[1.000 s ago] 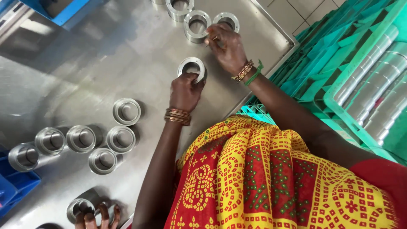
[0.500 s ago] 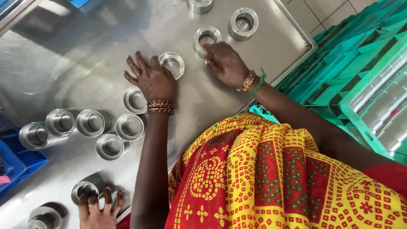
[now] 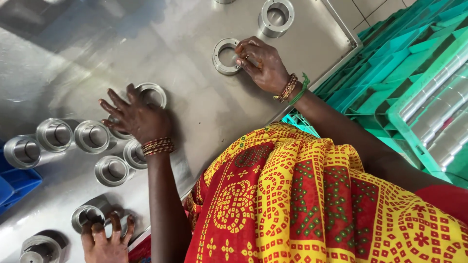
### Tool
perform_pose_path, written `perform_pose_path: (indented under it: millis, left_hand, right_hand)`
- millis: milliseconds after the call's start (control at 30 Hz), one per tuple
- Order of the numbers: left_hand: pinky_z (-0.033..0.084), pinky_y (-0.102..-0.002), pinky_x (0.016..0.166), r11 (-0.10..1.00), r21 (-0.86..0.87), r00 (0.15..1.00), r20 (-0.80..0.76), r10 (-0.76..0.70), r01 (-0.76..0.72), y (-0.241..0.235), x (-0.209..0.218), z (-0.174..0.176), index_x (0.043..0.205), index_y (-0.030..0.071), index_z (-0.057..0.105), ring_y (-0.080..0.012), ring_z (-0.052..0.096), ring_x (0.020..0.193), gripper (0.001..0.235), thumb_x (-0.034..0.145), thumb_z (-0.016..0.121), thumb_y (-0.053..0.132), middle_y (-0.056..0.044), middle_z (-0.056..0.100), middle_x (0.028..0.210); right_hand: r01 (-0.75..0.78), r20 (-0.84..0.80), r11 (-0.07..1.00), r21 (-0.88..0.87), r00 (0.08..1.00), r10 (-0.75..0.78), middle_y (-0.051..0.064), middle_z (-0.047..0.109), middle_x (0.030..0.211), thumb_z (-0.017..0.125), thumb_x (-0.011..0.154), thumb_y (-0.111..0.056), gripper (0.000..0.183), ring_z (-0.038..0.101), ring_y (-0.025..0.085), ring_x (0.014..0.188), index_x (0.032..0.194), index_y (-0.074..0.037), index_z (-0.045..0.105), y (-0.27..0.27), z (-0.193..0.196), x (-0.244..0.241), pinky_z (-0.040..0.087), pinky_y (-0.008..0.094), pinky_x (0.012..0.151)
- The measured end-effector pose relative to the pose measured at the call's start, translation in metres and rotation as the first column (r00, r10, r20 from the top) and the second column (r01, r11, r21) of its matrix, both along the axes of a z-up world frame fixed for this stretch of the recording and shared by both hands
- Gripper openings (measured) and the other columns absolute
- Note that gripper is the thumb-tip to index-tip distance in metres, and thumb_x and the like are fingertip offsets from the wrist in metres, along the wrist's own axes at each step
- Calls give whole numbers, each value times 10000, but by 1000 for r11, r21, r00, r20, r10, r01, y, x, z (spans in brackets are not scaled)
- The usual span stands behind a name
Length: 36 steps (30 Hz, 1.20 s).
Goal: Sort and arrange metal rings and cylinders from tables into plastic crates.
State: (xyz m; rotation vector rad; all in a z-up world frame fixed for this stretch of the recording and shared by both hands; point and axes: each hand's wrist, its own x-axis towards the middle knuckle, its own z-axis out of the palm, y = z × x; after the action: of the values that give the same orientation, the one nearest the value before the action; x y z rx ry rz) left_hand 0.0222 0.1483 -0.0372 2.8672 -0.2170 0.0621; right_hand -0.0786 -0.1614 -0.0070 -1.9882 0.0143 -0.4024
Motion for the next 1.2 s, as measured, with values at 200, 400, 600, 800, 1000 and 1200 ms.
perform_pose_path:
  millis: [200, 400, 600, 800, 1000, 1200]
  left_hand:
    - [-17, -784, 1147, 999, -21, 999, 44, 26, -25, 8, 0, -4, 1504, 111, 534, -521, 87, 1538, 543, 963, 563, 146, -276, 264, 1662]
    - [-5, -776, 1154, 999, -40, 999, 26, 30, -29, 7, -2, -3, 1490, 109, 537, -501, 104, 1535, 572, 920, 576, 136, -263, 304, 1644]
    - [14, -780, 1152, 1000, -17, 998, 64, 7, -6, 7, -3, -6, 1483, 106, 537, -492, 127, 1540, 521, 970, 607, 171, -262, 333, 1630]
    - [21, -780, 1144, 1000, -2, 999, 48, 7, -7, 7, -3, -5, 1487, 104, 514, -496, 142, 1526, 596, 902, 622, 146, -257, 333, 1623]
    - [22, -781, 1142, 1000, -12, 997, 81, -1, 2, 8, -3, -8, 1492, 111, 520, -498, 154, 1527, 606, 895, 620, 123, -259, 334, 1625]
    - [25, -769, 1154, 1000, -5, 996, 88, 22, -21, 8, -3, -6, 1468, 107, 539, -489, 160, 1528, 578, 897, 615, 148, -248, 351, 1614]
  right_hand:
    - [-15, 128, 943, -332, 990, 61, 145, 660, 1117, 716, 978, 20, 109, 681, 310, 1031, 1025, 12, 618, 1, 1, 4, 556, 384, 879]
    - [-56, 123, 990, -133, 990, 72, 111, 698, 1118, 737, 988, -20, 122, 715, 264, 1028, 1077, 0, 656, -16, -17, 8, 572, 358, 915]
    - [-65, 44, 977, -203, 996, 75, 128, 684, 1163, 735, 1010, -35, 102, 716, 284, 1050, 1074, -13, 659, -13, 0, -3, 571, 382, 898]
    - [-60, 13, 977, -204, 998, 64, 143, 661, 1098, 727, 993, -47, 142, 699, 302, 985, 1087, 14, 640, -3, 11, 1, 568, 398, 841]
    - [-92, -34, 870, -485, 996, 86, 145, 637, 953, 719, 957, -24, 86, 650, 373, 904, 940, -14, 636, -5, 14, 15, 537, 470, 799]
    - [-144, 10, 966, -213, 989, 149, 128, 717, 985, 707, 931, -20, 22, 719, 272, 858, 934, 0, 699, -3, 8, 41, 571, 389, 758]
